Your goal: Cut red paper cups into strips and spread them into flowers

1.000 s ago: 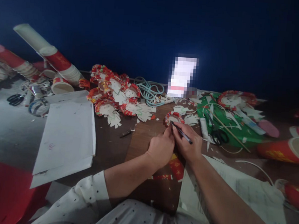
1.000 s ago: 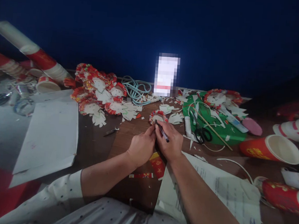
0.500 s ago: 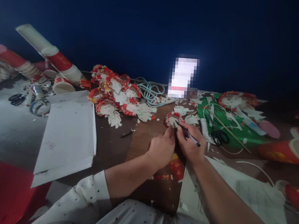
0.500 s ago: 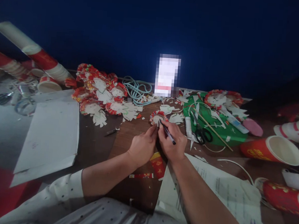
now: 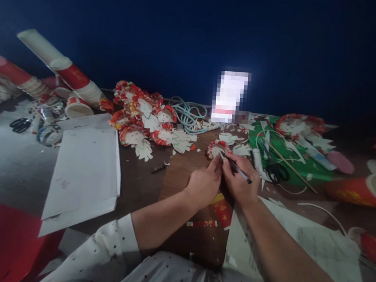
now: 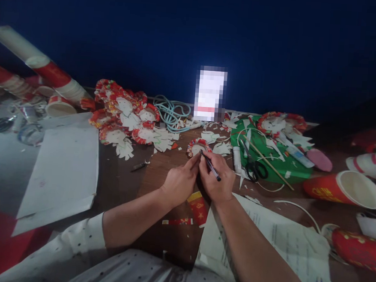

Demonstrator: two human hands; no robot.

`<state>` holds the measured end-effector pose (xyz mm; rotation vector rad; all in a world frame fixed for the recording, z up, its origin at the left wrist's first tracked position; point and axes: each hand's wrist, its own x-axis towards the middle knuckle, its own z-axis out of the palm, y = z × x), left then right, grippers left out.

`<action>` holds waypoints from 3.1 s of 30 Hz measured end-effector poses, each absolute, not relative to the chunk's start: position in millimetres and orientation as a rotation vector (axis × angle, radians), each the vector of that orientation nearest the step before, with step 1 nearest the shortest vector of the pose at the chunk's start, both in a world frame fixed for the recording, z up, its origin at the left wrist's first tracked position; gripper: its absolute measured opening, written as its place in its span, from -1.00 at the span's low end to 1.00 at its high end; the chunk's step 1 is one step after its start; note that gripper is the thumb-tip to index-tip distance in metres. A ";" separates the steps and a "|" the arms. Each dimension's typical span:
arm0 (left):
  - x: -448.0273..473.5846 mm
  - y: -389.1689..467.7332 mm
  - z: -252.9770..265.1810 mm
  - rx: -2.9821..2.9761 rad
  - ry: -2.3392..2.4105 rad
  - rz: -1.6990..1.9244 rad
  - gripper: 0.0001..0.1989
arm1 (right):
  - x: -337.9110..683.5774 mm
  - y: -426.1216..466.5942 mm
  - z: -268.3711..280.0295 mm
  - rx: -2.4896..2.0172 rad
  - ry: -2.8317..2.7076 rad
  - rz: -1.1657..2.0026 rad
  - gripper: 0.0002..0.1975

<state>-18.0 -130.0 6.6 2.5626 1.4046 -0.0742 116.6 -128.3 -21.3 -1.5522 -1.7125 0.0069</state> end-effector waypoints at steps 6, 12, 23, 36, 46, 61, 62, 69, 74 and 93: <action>-17.8 -129.2 5.1 2.546 1.430 -0.079 -0.49 | 116.6 -127.7 -22.4 -1.552 -1.730 -0.019 -0.81; -18.3 -129.6 4.7 2.572 1.425 -0.068 -0.50 | 116.3 -127.8 -22.4 -1.570 -1.741 0.012 -0.79; -18.1 -129.2 4.9 2.560 1.419 -0.096 -0.51 | 115.6 -127.2 -20.7 -1.555 -1.742 0.047 -0.78; -18.3 -128.8 4.5 2.553 1.421 -0.072 -0.51 | 116.2 -126.4 -21.9 -1.551 -1.737 0.053 -0.78; -18.4 -128.8 4.0 2.557 1.421 -0.068 -0.51 | 116.3 -127.1 -22.0 -1.561 -1.736 0.058 -0.79; -18.3 -128.6 3.5 2.572 1.426 -0.081 -0.51 | 115.8 -127.3 -21.7 -1.565 -1.741 0.080 -0.79; -18.3 -128.5 3.6 2.573 1.427 -0.079 -0.52 | 115.9 -127.3 -21.5 -1.564 -1.741 0.079 -0.79; -18.5 -128.4 2.4 2.567 1.414 -0.088 -0.51 | 116.7 -127.3 -22.2 -1.558 -1.749 0.099 -0.79; -18.6 -128.2 1.6 2.571 1.417 -0.077 -0.50 | 116.1 -127.3 -21.5 -1.566 -1.742 0.091 -0.78; -19.5 -128.8 4.6 2.554 1.413 -0.069 -0.50 | 116.1 -127.7 -20.7 -1.585 -1.760 0.023 -0.79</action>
